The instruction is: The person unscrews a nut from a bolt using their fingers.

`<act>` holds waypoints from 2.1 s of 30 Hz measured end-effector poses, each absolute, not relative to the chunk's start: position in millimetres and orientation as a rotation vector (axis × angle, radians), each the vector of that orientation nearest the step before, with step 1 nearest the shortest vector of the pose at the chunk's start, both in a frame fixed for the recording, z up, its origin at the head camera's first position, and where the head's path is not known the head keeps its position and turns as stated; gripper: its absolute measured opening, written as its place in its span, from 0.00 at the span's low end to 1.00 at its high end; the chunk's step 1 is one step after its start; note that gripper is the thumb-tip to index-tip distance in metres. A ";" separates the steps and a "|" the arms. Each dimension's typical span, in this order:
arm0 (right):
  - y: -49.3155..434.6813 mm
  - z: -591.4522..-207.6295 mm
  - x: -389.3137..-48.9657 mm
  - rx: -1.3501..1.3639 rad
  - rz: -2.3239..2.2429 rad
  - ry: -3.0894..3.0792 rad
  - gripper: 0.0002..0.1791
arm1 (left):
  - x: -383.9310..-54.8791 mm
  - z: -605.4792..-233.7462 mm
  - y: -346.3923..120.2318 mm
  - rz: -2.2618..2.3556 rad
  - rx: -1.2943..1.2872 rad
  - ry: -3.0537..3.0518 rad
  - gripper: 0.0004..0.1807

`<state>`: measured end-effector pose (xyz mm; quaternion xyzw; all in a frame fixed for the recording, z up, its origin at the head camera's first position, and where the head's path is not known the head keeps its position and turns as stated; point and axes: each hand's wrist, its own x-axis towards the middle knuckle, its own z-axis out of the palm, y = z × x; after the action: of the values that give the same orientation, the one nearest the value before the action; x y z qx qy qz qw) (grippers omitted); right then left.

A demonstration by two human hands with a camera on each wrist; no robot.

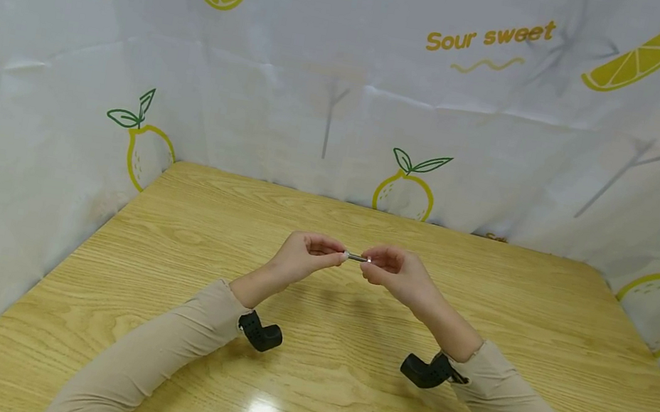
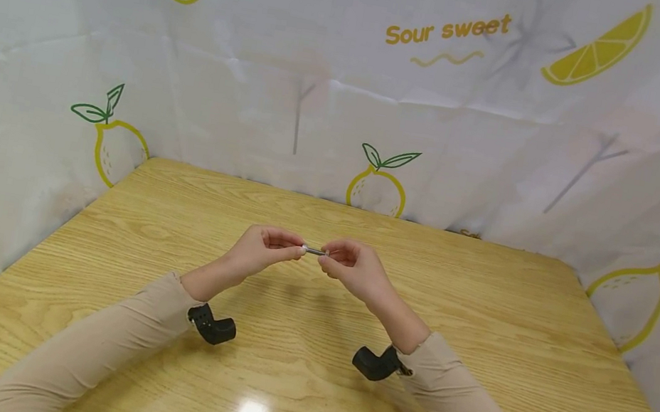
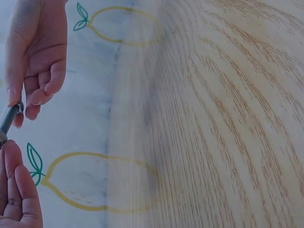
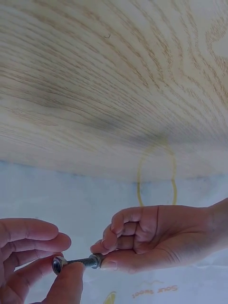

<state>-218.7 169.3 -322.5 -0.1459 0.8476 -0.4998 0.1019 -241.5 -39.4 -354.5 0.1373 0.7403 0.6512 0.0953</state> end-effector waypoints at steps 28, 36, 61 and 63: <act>169.0 -327.6 -218.8 -0.448 -1.514 2.617 0.16 | -241.1 -354.9 -38.2 1.919 0.428 2.202 0.13; 169.3 -326.7 -218.1 -0.436 -1.515 2.629 0.16 | -240.4 -354.3 -38.0 1.926 0.420 2.208 0.13; 168.9 -326.9 -217.5 -0.446 -1.602 2.603 0.16 | -241.4 -353.9 -38.0 1.912 0.410 2.198 0.13; 169.0 -327.0 -217.6 -0.440 -1.586 2.608 0.17 | -241.5 -353.9 -38.2 1.911 0.406 2.204 0.13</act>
<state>-217.6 169.0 -327.0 -0.1427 0.8453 -0.5140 0.0291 -241.5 -38.2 -353.9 0.1373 0.7447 0.6457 0.0978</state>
